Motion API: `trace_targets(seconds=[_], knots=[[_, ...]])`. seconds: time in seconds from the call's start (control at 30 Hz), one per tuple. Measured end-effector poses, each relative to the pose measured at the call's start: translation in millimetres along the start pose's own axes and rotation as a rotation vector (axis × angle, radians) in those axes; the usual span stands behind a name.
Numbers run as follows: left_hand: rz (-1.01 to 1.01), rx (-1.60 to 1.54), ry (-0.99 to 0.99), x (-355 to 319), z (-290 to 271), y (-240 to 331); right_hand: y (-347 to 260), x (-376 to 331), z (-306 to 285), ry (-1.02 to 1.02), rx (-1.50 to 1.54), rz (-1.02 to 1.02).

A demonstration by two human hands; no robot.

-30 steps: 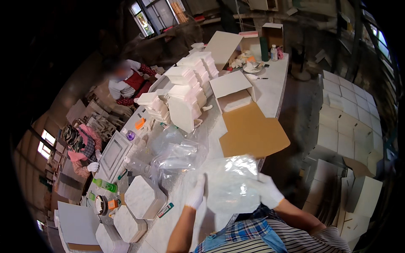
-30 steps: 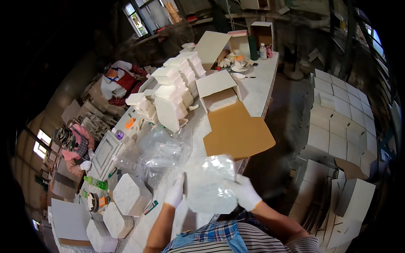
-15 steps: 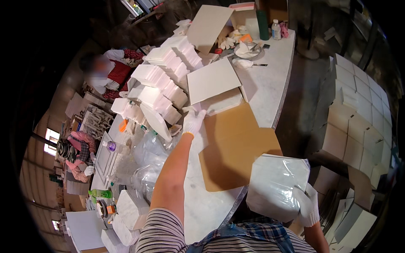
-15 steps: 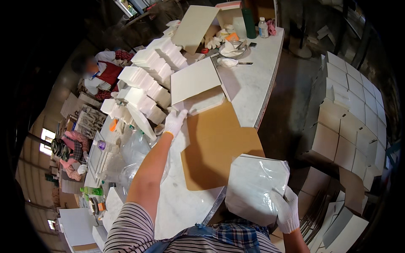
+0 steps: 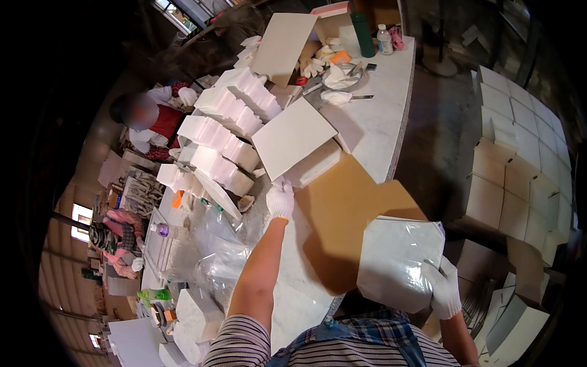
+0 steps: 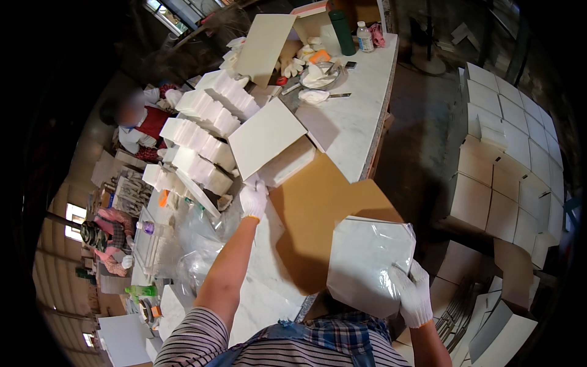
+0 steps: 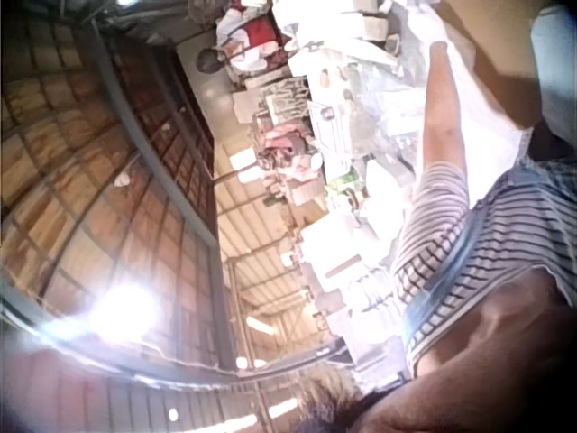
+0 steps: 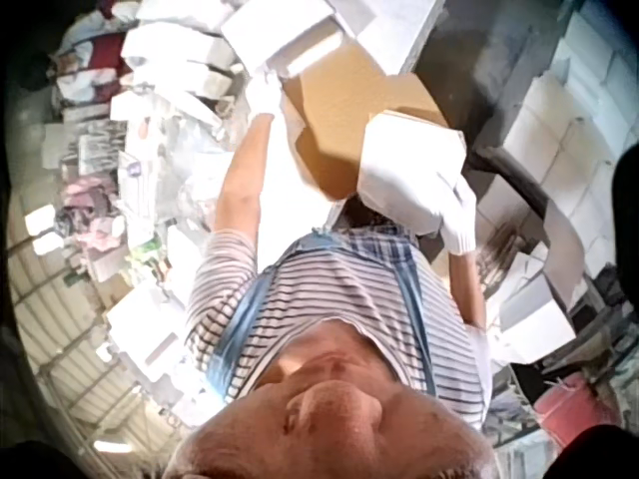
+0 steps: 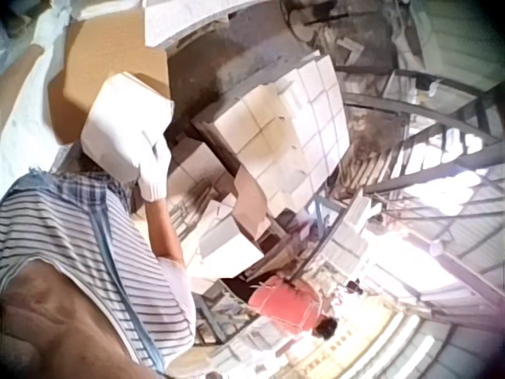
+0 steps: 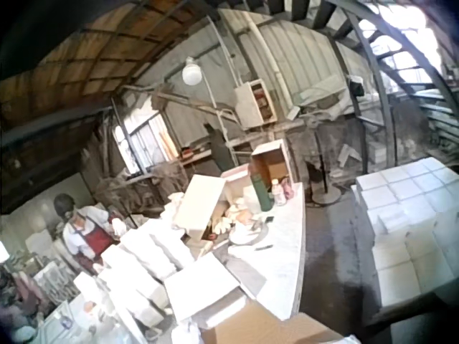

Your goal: The person wraps white octagonal ceramic plates in clear plastic bags and places them into cardboard boxes. The process involves picking up a plate, placing it on a plastic sheet, folding the sheet around the plate, and then putting the wrapped item into a box. The person repeats this process for multiple plates.

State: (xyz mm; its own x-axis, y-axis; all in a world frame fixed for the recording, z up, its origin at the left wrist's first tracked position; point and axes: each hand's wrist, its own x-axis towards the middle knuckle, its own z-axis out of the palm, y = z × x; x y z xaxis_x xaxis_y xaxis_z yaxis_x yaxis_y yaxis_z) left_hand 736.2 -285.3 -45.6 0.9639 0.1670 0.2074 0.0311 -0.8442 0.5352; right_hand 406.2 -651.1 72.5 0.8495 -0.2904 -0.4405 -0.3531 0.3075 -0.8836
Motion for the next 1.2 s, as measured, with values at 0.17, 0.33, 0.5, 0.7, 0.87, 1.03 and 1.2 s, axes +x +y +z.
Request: trace_targets(seconds=[0.17,0.33,0.5,0.7,0.87,1.03,1.2], knots=[[-0.029,0.024,0.083,-59.7,-11.1,34.7,-4.4,1.3,-2.8,0.017,0.096,0.03],[-0.084,0.02,0.081,-120.0,-28.1,44.3,3.0,16.9,-4.1,-0.006,0.296,0.022],[-0.129,0.042,0.048,-171.1,-43.7,45.0,28.9,41.8,11.6,-0.017,0.357,-0.071],[-0.123,0.084,0.068,-206.9,-52.3,44.9,49.5,57.1,43.0,-0.109,0.482,0.005],[-0.147,0.079,-0.021,-215.9,-60.3,41.3,58.4,72.4,69.0,-0.158,0.503,0.033],[-0.074,-0.001,-0.246,-215.8,-83.9,29.0,60.1,83.3,70.5,-0.189,0.53,0.06],[-0.051,0.043,-0.448,-214.5,-114.5,42.4,73.8,70.2,84.1,-0.198,0.681,0.104]])
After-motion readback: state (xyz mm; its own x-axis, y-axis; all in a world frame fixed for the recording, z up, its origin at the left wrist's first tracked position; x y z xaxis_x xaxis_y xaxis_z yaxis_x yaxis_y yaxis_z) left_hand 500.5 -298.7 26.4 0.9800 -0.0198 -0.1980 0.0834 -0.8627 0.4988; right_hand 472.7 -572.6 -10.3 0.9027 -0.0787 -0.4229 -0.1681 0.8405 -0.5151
